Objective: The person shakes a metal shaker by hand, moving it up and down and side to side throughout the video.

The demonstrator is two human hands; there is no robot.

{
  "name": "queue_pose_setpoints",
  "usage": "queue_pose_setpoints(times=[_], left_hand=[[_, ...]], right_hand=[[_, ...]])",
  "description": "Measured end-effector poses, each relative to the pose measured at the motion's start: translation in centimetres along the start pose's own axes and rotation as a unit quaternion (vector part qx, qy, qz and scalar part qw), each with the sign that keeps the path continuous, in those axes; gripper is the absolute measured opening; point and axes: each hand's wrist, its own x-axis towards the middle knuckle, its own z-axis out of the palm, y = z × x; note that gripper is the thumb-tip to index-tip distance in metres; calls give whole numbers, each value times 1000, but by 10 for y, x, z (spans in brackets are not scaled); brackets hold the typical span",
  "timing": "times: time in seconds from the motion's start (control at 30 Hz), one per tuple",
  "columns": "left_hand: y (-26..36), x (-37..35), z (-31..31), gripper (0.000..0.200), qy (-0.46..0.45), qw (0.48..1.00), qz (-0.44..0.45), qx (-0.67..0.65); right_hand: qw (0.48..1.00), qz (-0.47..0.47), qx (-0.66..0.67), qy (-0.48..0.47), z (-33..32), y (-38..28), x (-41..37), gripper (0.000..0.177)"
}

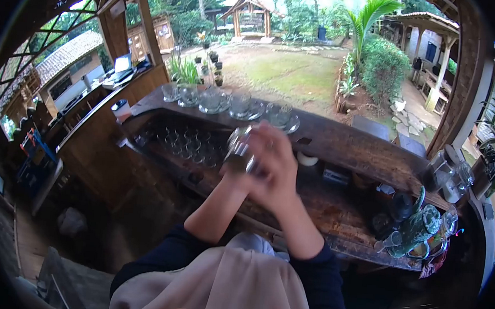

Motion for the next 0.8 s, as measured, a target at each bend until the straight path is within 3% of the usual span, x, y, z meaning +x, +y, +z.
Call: queue_pose_setpoints(times=[0.03, 0.07, 0.1, 0.13, 0.17, 0.2, 0.23, 0.27, 0.3, 0.33, 0.37, 0.4, 0.43, 0.5, 0.53, 0.57, 0.6, 0.63, 0.67, 0.7, 0.73, 0.77, 0.8], left_hand=[[-2, 5, 8, 59, -114, 957, -143, -223], [-1, -2, 39, 65, 110, 974, -115, -162], [-14, 1, 46, 81, 92, 973, 23, 211], [-21, 3, 45, 76, -80, 956, 48, 279], [-28, 5, 44, 76, -250, 904, 72, 338], [-45, 4, 51, 80, -277, 909, 123, 286], [-40, 1, 49, 80, -275, 912, 119, 282], [-27, -3, 44, 77, -132, 948, 101, 272], [-14, -4, 35, 74, 13, 963, 82, 257], [2, 0, 18, 62, 152, 965, 67, 205], [-4, 1, 14, 52, 25, 990, 80, 117], [-8, 1, 13, 50, 129, 976, 124, 120], [-10, 3, 14, 48, 229, 951, 166, 124], [2, -6, 23, 51, 67, 991, 21, 110], [-8, -8, 44, 62, 89, 975, 5, 204], [-28, -14, 62, 74, 40, 980, 44, 189], [-29, -14, 55, 76, -137, 970, -4, 200], [-30, -12, 48, 79, -310, 927, -52, 206], [-45, -6, 56, 80, -322, 894, 117, 288], [-37, -9, 53, 80, -321, 895, 116, 287], [-21, -14, 45, 73, -183, 955, 72, 222], [-6, -16, 32, 67, -39, 988, 25, 150], [5, -11, 10, 52, 41, 993, 52, 95]], right_hand=[[994, -94, -31, -38, -9, -16, -3, 33], [980, -189, -50, -49, -16, -38, -4, 31], [955, -281, -67, -62, -20, -55, -4, 29], [931, -361, -35, -40, -23, -63, -4, 29], [899, -438, -3, -16, -24, -67, -5, 28], [818, -557, 26, 145, 9, -36, -4, 27], [819, -554, 21, 145, 0, -27, -14, 27], [939, -334, 78, 11, -19, -20, -25, 32], [980, -86, 131, -122, -29, -14, -34, 36], [997, -51, 50, 29, -7, 0, -30, 43], [999, -4, -12, 36, -5, 3, -12, 47], [992, 96, -11, 80, -2, 9, -9, 50], [993, 92, -13, 79, -5, 0, -7, 50], [996, -43, -42, 66, -14, -34, 0, 41], [996, -42, -43, 64, -16, -46, 0, 41], [978, -199, -31, 43, -17, -57, 0, 35], [936, -351, -16, 21, -18, -67, 0, 30], [869, -495, 0, 0, -16, -72, -2, 24], [868, -496, 0, -1, -7, -61, -15, 24], [907, -418, 19, 43, 8, -38, -37, 25], [937, -335, 37, 87, 16, -27, -50, 25], [982, -159, 59, -78, -14, -35, -22, 32], [989, -146, -23, -14, 1, -10, -23, 39]])
